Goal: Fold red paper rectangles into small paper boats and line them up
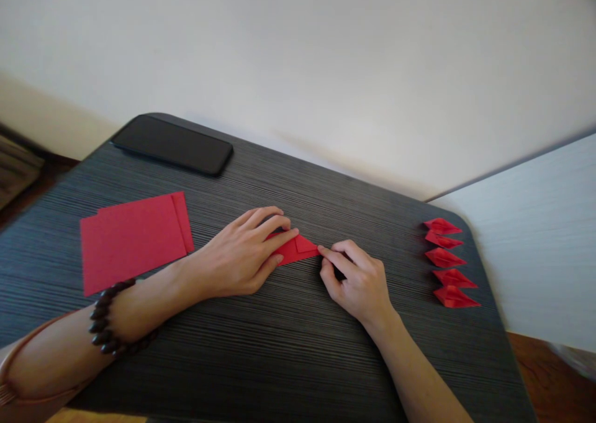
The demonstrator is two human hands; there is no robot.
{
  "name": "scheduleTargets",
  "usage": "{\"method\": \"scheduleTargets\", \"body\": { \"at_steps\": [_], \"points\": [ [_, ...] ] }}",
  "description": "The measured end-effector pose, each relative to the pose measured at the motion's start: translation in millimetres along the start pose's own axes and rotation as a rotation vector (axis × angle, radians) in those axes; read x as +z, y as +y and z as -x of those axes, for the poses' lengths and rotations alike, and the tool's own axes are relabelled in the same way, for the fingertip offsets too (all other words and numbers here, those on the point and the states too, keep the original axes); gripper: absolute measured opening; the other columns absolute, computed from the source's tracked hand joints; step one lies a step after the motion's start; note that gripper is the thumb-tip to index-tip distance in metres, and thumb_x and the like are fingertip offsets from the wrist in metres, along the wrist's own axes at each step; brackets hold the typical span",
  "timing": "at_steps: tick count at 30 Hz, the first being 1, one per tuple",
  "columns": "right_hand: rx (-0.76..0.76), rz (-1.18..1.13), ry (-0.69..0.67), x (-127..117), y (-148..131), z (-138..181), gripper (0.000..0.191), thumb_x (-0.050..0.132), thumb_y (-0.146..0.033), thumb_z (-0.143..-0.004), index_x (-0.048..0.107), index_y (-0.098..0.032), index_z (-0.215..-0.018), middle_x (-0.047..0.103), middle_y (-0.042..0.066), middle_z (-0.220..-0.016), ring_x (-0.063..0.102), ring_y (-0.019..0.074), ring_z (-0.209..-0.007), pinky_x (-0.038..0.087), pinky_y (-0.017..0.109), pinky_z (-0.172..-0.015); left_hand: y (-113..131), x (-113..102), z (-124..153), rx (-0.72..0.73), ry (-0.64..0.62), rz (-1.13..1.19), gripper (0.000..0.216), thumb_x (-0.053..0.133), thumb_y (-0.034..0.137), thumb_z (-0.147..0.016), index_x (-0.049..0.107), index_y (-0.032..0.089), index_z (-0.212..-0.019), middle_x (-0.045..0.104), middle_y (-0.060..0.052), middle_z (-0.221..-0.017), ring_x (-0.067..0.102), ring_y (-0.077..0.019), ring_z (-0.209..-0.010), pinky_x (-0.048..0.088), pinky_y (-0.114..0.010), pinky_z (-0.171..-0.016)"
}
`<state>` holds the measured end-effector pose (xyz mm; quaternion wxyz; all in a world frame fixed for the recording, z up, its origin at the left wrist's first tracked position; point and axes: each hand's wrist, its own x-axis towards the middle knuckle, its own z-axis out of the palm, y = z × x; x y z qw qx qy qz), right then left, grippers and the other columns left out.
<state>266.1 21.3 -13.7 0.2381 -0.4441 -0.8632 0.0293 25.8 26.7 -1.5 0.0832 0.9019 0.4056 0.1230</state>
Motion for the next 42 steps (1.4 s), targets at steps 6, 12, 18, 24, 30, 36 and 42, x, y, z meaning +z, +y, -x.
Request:
{"method": "scheduleTargets", "body": {
  "at_steps": [6,12,18,24,30,36,42],
  "points": [
    [-0.042,-0.004,-0.026,2,-7,-5,0.033,0.054,-0.027,-0.087,0.064,-0.016,-0.117,0.063,0.009,-0.1,0.057,0.0186,-0.085,0.05,0.033,-0.076,-3,-1,-2,0.008,-0.001,0.052,0.04,0.042,0.019,-0.09,0.05,0.016,-0.13,0.05,-0.011,-0.116,0.039,-0.0263,-0.116,0.038,-0.045,-0.102],
    [0.049,0.035,-0.169,4,-11,-11,0.045,0.051,-0.049,-0.087,0.061,-0.022,-0.122,0.056,0.01,-0.117,0.051,0.0253,-0.102,0.045,0.042,-0.087,-3,1,-3,0.013,0.03,0.063,0.043,0.042,0.011,-0.087,0.053,0.016,-0.128,0.051,-0.011,-0.108,0.04,-0.0254,-0.111,0.041,-0.043,-0.098],
    [0.087,0.039,-0.202,2,-6,-13,0.066,0.052,-0.064,-0.08,0.053,-0.022,-0.13,0.051,0.011,-0.126,0.046,0.029,-0.11,0.041,0.047,-0.093,-4,3,-2,-0.011,0.062,0.019,0.038,0.051,0.035,-0.089,0.057,0.022,-0.125,0.052,-0.009,-0.113,0.039,-0.0286,-0.115,0.04,-0.047,-0.099],
    [-0.004,-0.049,-0.167,3,-4,-12,0.075,0.059,-0.069,-0.07,0.054,-0.022,-0.129,0.051,0.011,-0.128,0.046,0.0286,-0.112,0.04,0.047,-0.094,-5,6,-2,-0.037,0.122,-0.034,0.036,0.054,0.038,-0.088,0.06,0.021,-0.119,0.055,-0.009,-0.116,0.043,-0.0288,-0.116,0.043,-0.048,-0.097],
    [-0.097,-0.085,-0.064,4,1,-11,0.023,0.061,-0.039,-0.085,0.069,-0.028,-0.103,0.067,0.002,-0.106,0.052,0.021,-0.101,0.042,0.038,-0.088,-6,9,-2,0.059,0.142,-0.032,0.037,0.049,0.034,-0.091,0.058,0.01,-0.117,0.055,-0.011,-0.129,0.041,-0.0253,-0.128,0.037,-0.041,-0.108],
    [-0.045,-0.124,-0.061,1,5,-13,0.017,0.055,-0.031,-0.09,0.07,-0.025,-0.094,0.07,0.001,-0.098,0.056,0.0185,-0.095,0.042,0.036,-0.084,-5,9,-2,0.07,0.109,-0.038,0.036,0.045,0.031,-0.093,0.054,0.014,-0.124,0.057,-0.007,-0.13,0.048,-0.0222,-0.124,0.036,-0.042,-0.109],
    [-0.11,-0.118,-0.127,0,10,-13,0.033,0.063,-0.045,-0.081,0.067,-0.025,-0.108,0.066,0.003,-0.11,0.056,0.0201,-0.099,0.042,0.038,-0.088,-4,10,-1,0.022,0.143,-0.063,0.036,0.046,0.033,-0.092,0.055,0.014,-0.122,0.059,-0.008,-0.128,0.049,-0.0243,-0.123,0.037,-0.044,-0.107]
  ]
}}
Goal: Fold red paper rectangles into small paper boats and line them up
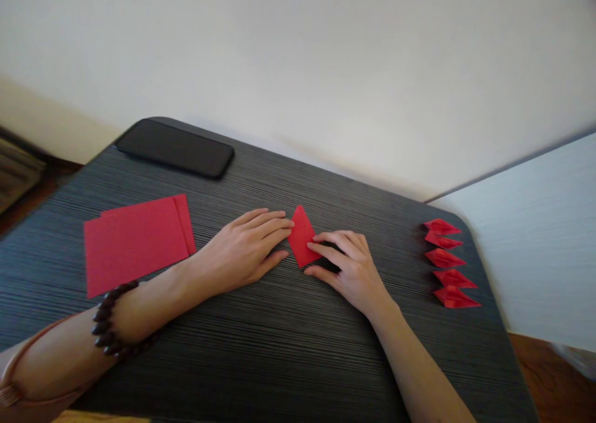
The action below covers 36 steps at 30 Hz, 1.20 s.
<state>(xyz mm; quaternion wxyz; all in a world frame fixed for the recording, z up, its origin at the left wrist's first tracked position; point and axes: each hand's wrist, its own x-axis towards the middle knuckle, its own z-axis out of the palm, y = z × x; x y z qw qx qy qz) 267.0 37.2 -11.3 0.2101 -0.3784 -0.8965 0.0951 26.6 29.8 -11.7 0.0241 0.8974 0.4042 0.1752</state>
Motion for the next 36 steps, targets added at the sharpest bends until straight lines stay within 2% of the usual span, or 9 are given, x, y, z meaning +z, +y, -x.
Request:
{"method": "scheduleTargets", "body": {
  "at_steps": [4,9,15,21,29,33,36],
  "points": [
    [-0.039,0.024,0.029,3,-1,0,0.019,0.059,-0.036,-0.087,0.069,-0.028,-0.101,0.069,0.001,-0.105,0.056,0.018,-0.096,0.042,0.036,-0.085,-1,1,0,0.001,-0.003,0.013,0.037,0.046,0.033,-0.092,0.055,0.014,-0.122,0.058,-0.009,-0.128,0.049,-0.0249,-0.122,0.038,-0.044,-0.107],
    [-0.044,0.008,0.062,5,-8,-3,0.012,0.057,-0.025,-0.089,0.068,-0.023,-0.094,0.071,0.0,-0.095,0.057,0.0164,-0.09,0.043,0.033,-0.082,-1,0,-1,0.006,0.004,0.025,0.035,0.048,0.032,-0.092,0.055,0.016,-0.122,0.057,-0.009,-0.127,0.05,-0.0244,-0.12,0.038,-0.045,-0.106],
    [0.074,-0.098,0.083,8,-8,-6,0.014,0.05,-0.024,-0.092,0.064,-0.02,-0.089,0.068,0.003,-0.091,0.059,0.0163,-0.087,0.044,0.033,-0.081,7,1,0,-0.026,0.047,0.007,0.021,0.05,0.027,-0.091,0.065,0.021,-0.104,0.062,-0.006,-0.116,0.048,-0.0263,-0.123,0.043,-0.044,-0.102],
    [0.196,-0.125,0.11,13,-9,-5,0.016,0.047,-0.022,-0.093,0.061,-0.018,-0.088,0.064,0.007,-0.098,0.057,0.0186,-0.091,0.045,0.036,-0.082,16,-1,-2,-0.066,0.062,-0.054,0.02,0.05,0.024,-0.09,0.067,0.022,-0.101,0.064,-0.006,-0.109,0.054,-0.0275,-0.116,0.049,-0.044,-0.094],
    [0.181,-0.195,0.103,14,-14,-5,0.018,0.044,-0.023,-0.094,0.06,-0.018,-0.09,0.062,0.007,-0.097,0.057,0.0185,-0.09,0.048,0.036,-0.081,22,3,-5,-0.082,0.089,-0.097,0.018,0.049,0.022,-0.09,0.067,0.019,-0.087,0.065,-0.008,-0.101,0.049,-0.0306,-0.123,0.052,-0.044,-0.09],
    [0.155,-0.22,0.074,11,-14,-3,0.014,0.051,-0.027,-0.091,0.062,-0.02,-0.096,0.061,0.007,-0.102,0.057,0.0192,-0.094,0.047,0.037,-0.085,23,2,-6,-0.091,0.089,-0.095,0.018,0.049,0.022,-0.09,0.066,0.018,-0.086,0.065,-0.008,-0.102,0.052,-0.0302,-0.119,0.052,-0.044,-0.09],
    [0.192,-0.179,0.109,13,-14,-2,0.01,0.056,-0.027,-0.088,0.064,-0.021,-0.091,0.06,0.006,-0.102,0.056,0.0193,-0.094,0.045,0.038,-0.085,22,1,-6,-0.094,0.075,-0.093,0.019,0.048,0.022,-0.091,0.066,0.019,-0.086,0.065,-0.008,-0.1,0.053,-0.0295,-0.118,0.051,-0.044,-0.091]
  ]
}}
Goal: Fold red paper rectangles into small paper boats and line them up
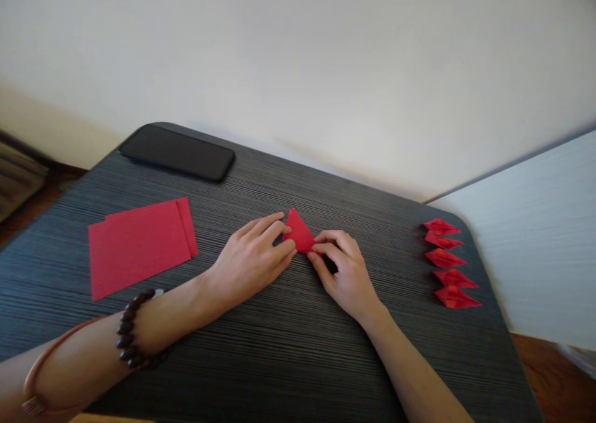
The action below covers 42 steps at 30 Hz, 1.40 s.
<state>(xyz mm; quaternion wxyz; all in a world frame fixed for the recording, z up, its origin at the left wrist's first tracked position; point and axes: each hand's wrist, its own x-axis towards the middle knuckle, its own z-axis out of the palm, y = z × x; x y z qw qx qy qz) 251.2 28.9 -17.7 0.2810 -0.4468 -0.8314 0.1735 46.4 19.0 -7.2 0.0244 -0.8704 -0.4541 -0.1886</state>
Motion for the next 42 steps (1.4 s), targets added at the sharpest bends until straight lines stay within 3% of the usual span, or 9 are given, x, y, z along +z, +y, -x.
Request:
{"method": "scheduleTargets", "body": {
  "at_steps": [5,10,19,37,42],
  "points": [
    [0.15,0.022,0.081,5,2,-2,0.016,0.064,-0.034,-0.082,0.063,-0.021,-0.073,0.058,0.005,-0.097,0.056,0.021,-0.092,0.044,0.041,-0.085,-1,0,2,0.017,-0.003,-0.003,0.018,0.049,0.022,-0.091,0.066,0.017,-0.091,0.066,-0.009,-0.101,0.055,-0.029,-0.117,0.051,-0.044,-0.094],
    [0.223,0.042,0.091,7,2,-5,0.021,0.065,-0.038,-0.081,0.062,-0.021,-0.069,0.057,0.005,-0.095,0.055,0.0207,-0.091,0.044,0.04,-0.084,1,-3,6,0.053,-0.024,-0.024,0.023,0.05,0.019,-0.089,0.063,0.018,-0.109,0.065,-0.01,-0.11,0.054,-0.0299,-0.118,0.052,-0.043,-0.093],
    [0.254,0.089,0.076,8,0,-5,0.023,0.061,-0.04,-0.084,0.06,-0.02,-0.073,0.056,0.005,-0.095,0.054,0.0198,-0.089,0.044,0.038,-0.081,1,-8,10,0.111,-0.031,-0.071,0.029,0.052,0.019,-0.088,0.063,0.019,-0.115,0.063,-0.011,-0.12,0.057,-0.0301,-0.115,0.053,-0.044,-0.091],
    [0.263,0.109,0.061,8,1,-6,0.022,0.06,-0.037,-0.085,0.057,-0.02,-0.072,0.055,0.005,-0.093,0.053,0.0196,-0.087,0.044,0.037,-0.08,7,-10,7,0.09,-0.082,-0.115,0.028,0.052,0.02,-0.088,0.066,0.018,-0.111,0.065,-0.012,-0.116,0.057,-0.0308,-0.114,0.053,-0.044,-0.091],
    [0.235,0.101,0.07,8,-2,-7,0.015,0.059,-0.035,-0.084,0.056,-0.02,-0.082,0.055,0.005,-0.095,0.054,0.0204,-0.09,0.043,0.038,-0.081,9,-9,7,0.082,-0.102,-0.129,0.03,0.051,0.021,-0.087,0.066,0.016,-0.113,0.065,-0.013,-0.117,0.056,-0.0314,-0.115,0.052,-0.044,-0.091]
  ]
}}
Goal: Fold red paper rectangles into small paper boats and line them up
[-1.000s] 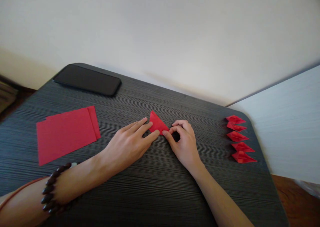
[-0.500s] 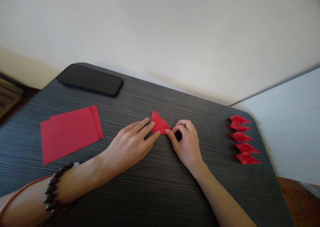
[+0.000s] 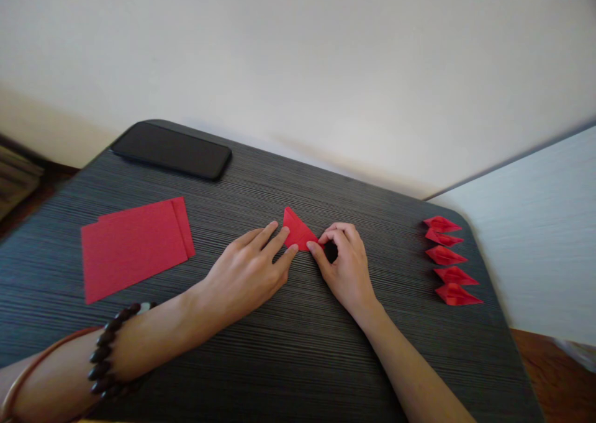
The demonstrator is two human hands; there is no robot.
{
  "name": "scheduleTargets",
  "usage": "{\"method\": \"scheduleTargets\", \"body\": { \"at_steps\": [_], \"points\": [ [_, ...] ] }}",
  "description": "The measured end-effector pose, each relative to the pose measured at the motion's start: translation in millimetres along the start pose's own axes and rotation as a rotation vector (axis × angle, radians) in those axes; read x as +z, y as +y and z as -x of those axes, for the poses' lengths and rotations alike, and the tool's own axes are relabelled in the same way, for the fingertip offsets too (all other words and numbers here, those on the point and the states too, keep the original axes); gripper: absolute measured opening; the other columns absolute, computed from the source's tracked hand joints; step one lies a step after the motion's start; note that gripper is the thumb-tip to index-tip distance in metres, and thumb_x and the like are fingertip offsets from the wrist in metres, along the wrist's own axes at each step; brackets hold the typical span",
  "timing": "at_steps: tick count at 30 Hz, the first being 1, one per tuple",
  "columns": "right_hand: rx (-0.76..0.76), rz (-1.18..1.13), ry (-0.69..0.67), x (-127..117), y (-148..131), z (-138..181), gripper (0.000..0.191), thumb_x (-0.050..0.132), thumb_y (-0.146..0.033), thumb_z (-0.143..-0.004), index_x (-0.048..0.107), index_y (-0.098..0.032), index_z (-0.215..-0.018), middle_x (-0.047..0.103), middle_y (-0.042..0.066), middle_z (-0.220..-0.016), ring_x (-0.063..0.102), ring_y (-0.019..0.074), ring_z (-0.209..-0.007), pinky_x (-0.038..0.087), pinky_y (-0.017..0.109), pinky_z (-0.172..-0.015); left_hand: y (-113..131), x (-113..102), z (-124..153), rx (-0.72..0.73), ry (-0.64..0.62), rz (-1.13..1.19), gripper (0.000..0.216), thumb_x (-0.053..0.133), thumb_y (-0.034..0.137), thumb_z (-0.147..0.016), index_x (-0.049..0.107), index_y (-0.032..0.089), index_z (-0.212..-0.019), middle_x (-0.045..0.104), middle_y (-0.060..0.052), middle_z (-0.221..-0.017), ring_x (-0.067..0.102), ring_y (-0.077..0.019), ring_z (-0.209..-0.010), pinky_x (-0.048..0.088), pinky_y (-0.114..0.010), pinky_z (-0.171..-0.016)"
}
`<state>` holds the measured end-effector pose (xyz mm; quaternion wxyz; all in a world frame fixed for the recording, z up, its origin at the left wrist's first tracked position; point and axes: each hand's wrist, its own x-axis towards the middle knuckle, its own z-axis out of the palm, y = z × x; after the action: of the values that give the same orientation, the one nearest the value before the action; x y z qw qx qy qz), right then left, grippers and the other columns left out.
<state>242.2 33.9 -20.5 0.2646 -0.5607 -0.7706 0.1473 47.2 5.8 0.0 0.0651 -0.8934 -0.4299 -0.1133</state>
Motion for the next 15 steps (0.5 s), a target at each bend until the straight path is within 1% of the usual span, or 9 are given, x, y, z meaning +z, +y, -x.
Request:
{"method": "scheduleTargets", "body": {
  "at_steps": [7,10,15],
  "points": [
    [0.004,0.02,-0.015,-1,-3,0,0.017,0.063,-0.028,-0.077,0.053,-0.021,-0.088,0.053,0.006,-0.1,0.052,0.0225,-0.097,0.043,0.04,-0.083,1,-1,0,-0.011,0.016,-0.001,0.03,0.05,0.021,-0.088,0.066,0.017,-0.112,0.064,-0.013,-0.119,0.057,-0.0307,-0.114,0.053,-0.043,-0.09],
    [-0.003,-0.036,-0.033,-3,1,0,0.017,0.061,-0.023,-0.077,0.053,-0.021,-0.092,0.053,0.007,-0.102,0.052,0.0221,-0.097,0.043,0.04,-0.083,0,-1,1,-0.009,0.024,-0.005,0.029,0.051,0.022,-0.088,0.067,0.017,-0.111,0.064,-0.012,-0.119,0.057,-0.0304,-0.114,0.053,-0.043,-0.089],
    [-0.01,-0.137,-0.081,-10,6,0,0.018,0.055,-0.016,-0.079,0.053,-0.021,-0.096,0.052,0.007,-0.104,0.051,0.0206,-0.093,0.044,0.039,-0.082,0,1,2,-0.009,0.009,-0.011,0.029,0.051,0.023,-0.088,0.066,0.018,-0.112,0.062,-0.013,-0.123,0.056,-0.0305,-0.116,0.052,-0.042,-0.09]
  ]
}}
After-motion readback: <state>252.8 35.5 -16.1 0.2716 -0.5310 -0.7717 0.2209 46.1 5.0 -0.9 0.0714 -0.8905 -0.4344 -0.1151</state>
